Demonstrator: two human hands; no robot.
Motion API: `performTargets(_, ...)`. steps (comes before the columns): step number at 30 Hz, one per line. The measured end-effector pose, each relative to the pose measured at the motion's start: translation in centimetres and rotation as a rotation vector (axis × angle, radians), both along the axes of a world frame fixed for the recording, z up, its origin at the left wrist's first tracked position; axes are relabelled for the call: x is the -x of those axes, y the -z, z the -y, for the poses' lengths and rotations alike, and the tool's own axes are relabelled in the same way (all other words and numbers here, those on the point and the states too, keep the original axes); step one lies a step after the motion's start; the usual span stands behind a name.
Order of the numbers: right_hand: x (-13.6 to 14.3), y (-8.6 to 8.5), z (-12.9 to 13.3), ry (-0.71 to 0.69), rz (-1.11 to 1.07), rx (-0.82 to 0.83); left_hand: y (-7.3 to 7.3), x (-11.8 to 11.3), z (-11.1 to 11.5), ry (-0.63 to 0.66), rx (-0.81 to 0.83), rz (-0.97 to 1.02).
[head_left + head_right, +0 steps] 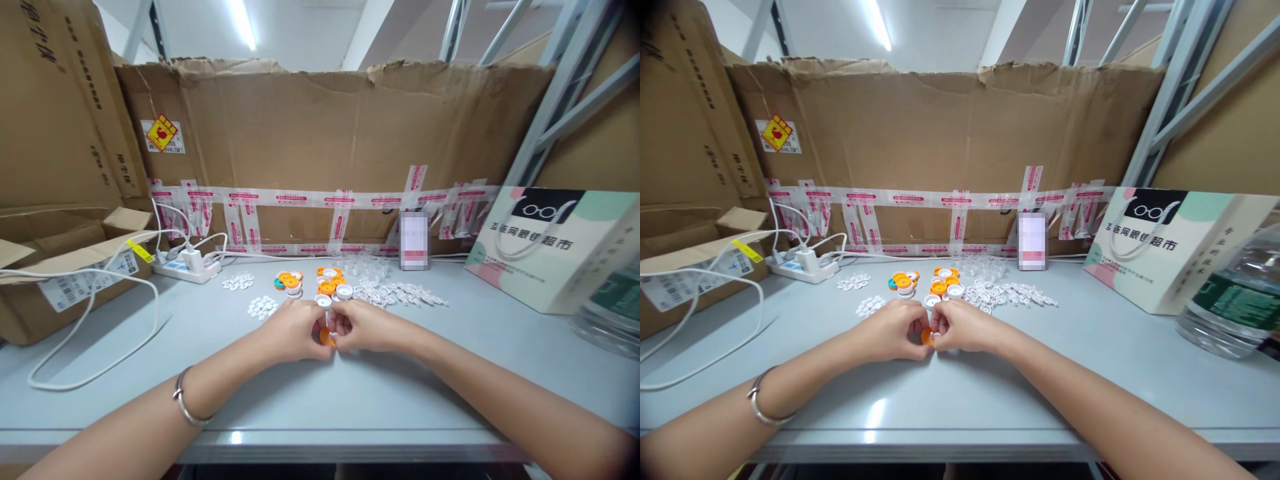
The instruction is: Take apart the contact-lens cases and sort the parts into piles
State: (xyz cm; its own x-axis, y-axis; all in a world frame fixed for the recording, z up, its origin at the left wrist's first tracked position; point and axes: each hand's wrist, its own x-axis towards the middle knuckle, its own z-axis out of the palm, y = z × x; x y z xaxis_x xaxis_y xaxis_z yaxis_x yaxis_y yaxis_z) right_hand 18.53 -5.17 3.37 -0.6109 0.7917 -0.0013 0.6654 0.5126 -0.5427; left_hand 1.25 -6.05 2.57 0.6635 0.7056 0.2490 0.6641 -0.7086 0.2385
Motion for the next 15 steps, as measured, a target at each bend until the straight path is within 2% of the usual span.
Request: performTargets(15, -0.19, 0.12, -0.31, -0.052, -0.032, 0.056, 0.4, 0.16, -0.22, -0.001, -0.002, 0.03)
